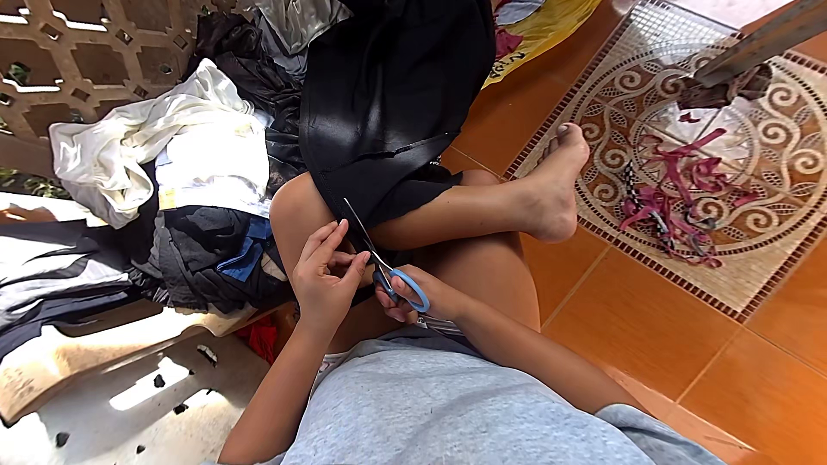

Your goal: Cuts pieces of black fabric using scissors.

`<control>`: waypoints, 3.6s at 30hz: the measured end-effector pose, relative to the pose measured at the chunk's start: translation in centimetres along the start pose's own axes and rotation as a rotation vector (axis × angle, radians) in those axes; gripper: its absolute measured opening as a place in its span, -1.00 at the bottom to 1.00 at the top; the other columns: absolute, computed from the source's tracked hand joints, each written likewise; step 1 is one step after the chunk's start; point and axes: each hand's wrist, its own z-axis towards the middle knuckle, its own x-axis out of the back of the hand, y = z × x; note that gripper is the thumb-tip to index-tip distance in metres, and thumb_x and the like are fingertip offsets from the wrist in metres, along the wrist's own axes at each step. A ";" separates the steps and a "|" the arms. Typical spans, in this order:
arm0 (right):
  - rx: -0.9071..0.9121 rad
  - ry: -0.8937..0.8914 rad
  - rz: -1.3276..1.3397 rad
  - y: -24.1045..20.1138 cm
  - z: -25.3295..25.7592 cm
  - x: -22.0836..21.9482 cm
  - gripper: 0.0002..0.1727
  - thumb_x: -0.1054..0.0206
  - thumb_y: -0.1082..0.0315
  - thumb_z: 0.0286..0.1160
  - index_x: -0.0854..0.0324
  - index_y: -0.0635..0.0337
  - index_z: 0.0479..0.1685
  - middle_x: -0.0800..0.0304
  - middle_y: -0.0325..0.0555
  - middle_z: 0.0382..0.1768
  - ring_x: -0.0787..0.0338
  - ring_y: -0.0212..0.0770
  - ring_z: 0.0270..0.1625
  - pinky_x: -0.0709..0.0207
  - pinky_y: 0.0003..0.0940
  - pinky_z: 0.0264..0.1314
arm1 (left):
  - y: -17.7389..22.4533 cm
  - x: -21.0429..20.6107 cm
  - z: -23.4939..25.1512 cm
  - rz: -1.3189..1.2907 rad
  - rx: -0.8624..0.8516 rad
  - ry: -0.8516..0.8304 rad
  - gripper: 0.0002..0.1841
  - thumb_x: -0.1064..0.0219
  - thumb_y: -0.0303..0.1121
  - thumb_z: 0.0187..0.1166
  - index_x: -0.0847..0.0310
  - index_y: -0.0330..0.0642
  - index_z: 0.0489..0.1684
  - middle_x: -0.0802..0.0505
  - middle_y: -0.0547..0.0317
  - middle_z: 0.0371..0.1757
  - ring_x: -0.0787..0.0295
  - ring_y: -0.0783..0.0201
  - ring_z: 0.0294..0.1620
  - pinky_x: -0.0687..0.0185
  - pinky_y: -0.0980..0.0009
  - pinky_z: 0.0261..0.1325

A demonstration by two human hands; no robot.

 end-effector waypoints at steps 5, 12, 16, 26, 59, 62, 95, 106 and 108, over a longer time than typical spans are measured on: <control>0.007 -0.004 -0.032 -0.2 0.3 0.2 -0.42 -0.20 -0.44 0.49 -0.50 -0.10 -0.41 -0.57 -0.62 -0.56 -0.58 -0.69 -0.53 -0.42 -0.78 -0.46 | 0.0 0.0 -0.1 0.009 -0.013 -0.006 -0.47 -0.58 -0.51 0.31 -0.64 -0.61 0.28 -0.72 -0.25 0.29 -0.79 0.59 -0.29 -0.77 0.67 -0.17; -0.008 0.024 -0.018 0.0 0.0 -0.1 -0.52 -0.20 -0.29 0.61 -0.51 -0.11 -0.42 -0.59 -0.63 -0.55 -0.60 -0.67 -0.53 -0.47 -0.74 -0.44 | 0.0 -0.1 -0.2 0.013 -0.009 -0.004 -0.47 -0.58 -0.52 0.29 -0.64 -0.62 0.26 -0.71 -0.27 0.28 -0.78 0.59 -0.30 -0.76 0.68 -0.19; -0.018 0.036 -0.016 -0.3 0.1 -0.2 -0.44 -0.23 -0.41 0.50 -0.50 -0.10 -0.42 -0.57 -0.62 -0.56 -0.58 -0.68 -0.54 -0.44 -0.76 -0.47 | 0.2 -0.2 -0.4 0.009 -0.007 -0.021 -0.48 -0.57 -0.52 0.32 -0.64 -0.63 0.26 -0.71 -0.27 0.28 -0.79 0.59 -0.30 -0.77 0.68 -0.17; -0.014 0.041 -0.028 -0.3 0.2 -0.3 -0.53 -0.17 -0.26 0.64 -0.51 -0.10 -0.42 -0.58 -0.63 -0.56 -0.60 -0.67 -0.53 -0.47 -0.75 -0.44 | 0.2 -0.2 -0.6 0.026 -0.013 -0.018 -0.48 -0.57 -0.52 0.30 -0.64 -0.63 0.26 -0.71 -0.28 0.28 -0.78 0.61 -0.30 -0.75 0.70 -0.17; -0.013 0.024 0.015 0.0 0.0 -0.1 -0.41 -0.23 -0.46 0.45 -0.51 -0.11 -0.44 -0.57 -0.61 -0.56 -0.58 -0.68 -0.54 -0.41 -0.78 -0.49 | 0.1 -0.3 -1.6 0.038 -0.025 -0.065 -0.51 -0.56 -0.53 0.30 -0.66 -0.64 0.22 -0.72 -0.33 0.25 -0.80 0.57 -0.29 -0.75 0.69 -0.17; -0.005 0.019 0.016 0.1 0.0 -0.2 -0.44 -0.21 -0.41 0.51 -0.52 -0.11 -0.44 -0.58 -0.61 -0.55 -0.59 -0.67 -0.53 -0.43 -0.77 -0.47 | 0.0 -0.3 -1.6 0.045 -0.028 -0.063 -0.51 -0.56 -0.53 0.30 -0.67 -0.64 0.22 -0.72 -0.33 0.24 -0.79 0.58 -0.30 -0.75 0.69 -0.17; -0.029 0.080 -0.020 -0.2 0.1 -0.9 -0.51 -0.20 -0.30 0.60 -0.51 -0.10 -0.43 -0.57 -0.64 -0.55 -0.58 -0.69 -0.52 -0.44 -0.77 -0.43 | 0.5 0.0 -2.3 0.034 -0.029 -0.086 -0.50 -0.57 -0.52 0.29 -0.66 -0.68 0.20 -0.74 -0.32 0.21 -0.79 0.60 -0.28 -0.73 0.72 -0.17; -0.043 0.116 0.020 0.0 0.0 -1.3 -0.62 -0.14 -0.05 0.74 -0.52 -0.09 -0.46 -0.62 -0.62 -0.56 -0.60 -0.67 -0.54 -0.46 -0.75 -0.46 | 0.6 0.1 -2.5 0.052 -0.024 -0.093 -0.49 -0.56 -0.52 0.29 -0.65 -0.67 0.21 -0.74 -0.36 0.23 -0.77 0.61 -0.30 -0.72 0.72 -0.19; -0.037 0.102 0.074 0.2 0.0 -1.2 -0.57 -0.25 -0.19 0.62 -0.53 -0.11 -0.47 -0.63 -0.61 -0.55 -0.60 -0.67 -0.55 -0.46 -0.75 -0.47 | 0.6 0.0 -2.5 0.044 -0.025 -0.090 -0.49 -0.57 -0.52 0.29 -0.65 -0.67 0.21 -0.74 -0.35 0.23 -0.78 0.60 -0.29 -0.73 0.72 -0.18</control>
